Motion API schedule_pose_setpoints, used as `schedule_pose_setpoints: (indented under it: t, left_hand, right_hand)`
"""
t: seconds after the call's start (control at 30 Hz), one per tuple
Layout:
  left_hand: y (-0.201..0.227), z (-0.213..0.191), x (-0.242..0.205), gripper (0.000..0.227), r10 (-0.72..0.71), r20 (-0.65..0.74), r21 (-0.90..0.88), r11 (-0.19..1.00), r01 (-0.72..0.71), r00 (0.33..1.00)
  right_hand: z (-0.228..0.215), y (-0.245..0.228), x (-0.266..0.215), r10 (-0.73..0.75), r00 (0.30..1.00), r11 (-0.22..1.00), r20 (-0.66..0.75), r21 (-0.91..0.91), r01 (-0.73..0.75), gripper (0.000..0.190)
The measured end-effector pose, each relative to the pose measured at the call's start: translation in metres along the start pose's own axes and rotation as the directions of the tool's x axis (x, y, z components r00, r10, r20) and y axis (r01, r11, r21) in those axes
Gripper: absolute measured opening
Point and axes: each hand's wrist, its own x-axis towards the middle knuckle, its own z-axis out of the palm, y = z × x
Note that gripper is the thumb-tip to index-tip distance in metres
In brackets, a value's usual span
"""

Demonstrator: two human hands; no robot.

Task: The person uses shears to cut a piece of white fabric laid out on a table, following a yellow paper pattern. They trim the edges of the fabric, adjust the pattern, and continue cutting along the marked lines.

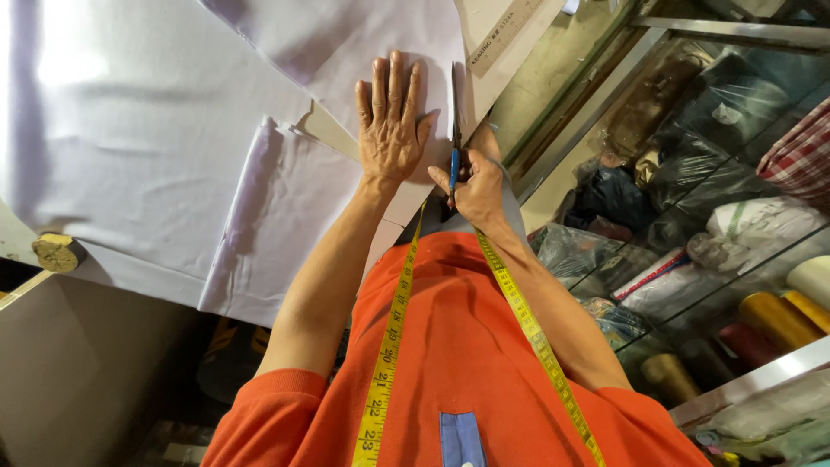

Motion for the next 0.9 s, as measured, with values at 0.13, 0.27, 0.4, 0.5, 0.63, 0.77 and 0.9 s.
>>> schedule_pose_setpoints:
  t: [0.13, 0.27, 0.4, 0.5, 0.63, 0.77, 0.9]
  left_hand:
    - [0.001, -0.001, -0.001, 0.069, 0.0, 0.035, 0.006, 1.0, -0.001, 0.999]
    - [0.0, 0.0, -0.001, 0.067, 0.022, -0.008, -0.013, 1.0, -0.022, 1.0]
    - [0.0, 0.0, -0.001, 0.067, 0.019, -0.025, -0.005, 1.0, -0.019, 1.0]
    - [0.0, -0.003, 0.0, 0.067, 0.018, -0.012, -0.009, 1.0, -0.018, 1.0]
    - [0.0, -0.007, -0.001, 0.068, 0.018, 0.026, -0.013, 1.0, -0.017, 1.0]
    - [0.0, -0.004, 0.0, 0.067, 0.03, 0.01, -0.032, 0.999, -0.029, 1.0]
    - [0.0, -0.007, 0.0, 0.067, 0.023, 0.038, -0.027, 0.999, -0.022, 0.999]
  right_hand:
    - [0.0, 0.0, 0.006, -0.126, 0.99, 0.976, -0.065, -0.186, 0.113, 0.058]
    - [0.002, -0.013, 0.012, -0.296, 0.949, 0.941, -0.105, -0.204, 0.271, 0.05]
    - [0.006, -0.007, 0.01, -0.137, 0.988, 0.989, -0.071, -0.073, 0.132, 0.052]
    - [0.004, -0.02, 0.009, -0.02, 0.999, 0.999, -0.039, 0.033, 0.022, 0.05]
    - [0.002, -0.036, 0.011, -0.076, 0.996, 0.997, -0.042, 0.001, 0.076, 0.048]
    - [0.0, -0.034, 0.018, -0.08, 0.996, 0.997, -0.032, -0.027, 0.079, 0.044]
    - [0.0, -0.022, 0.022, -0.065, 0.998, 0.998, -0.011, 0.02, 0.065, 0.041]
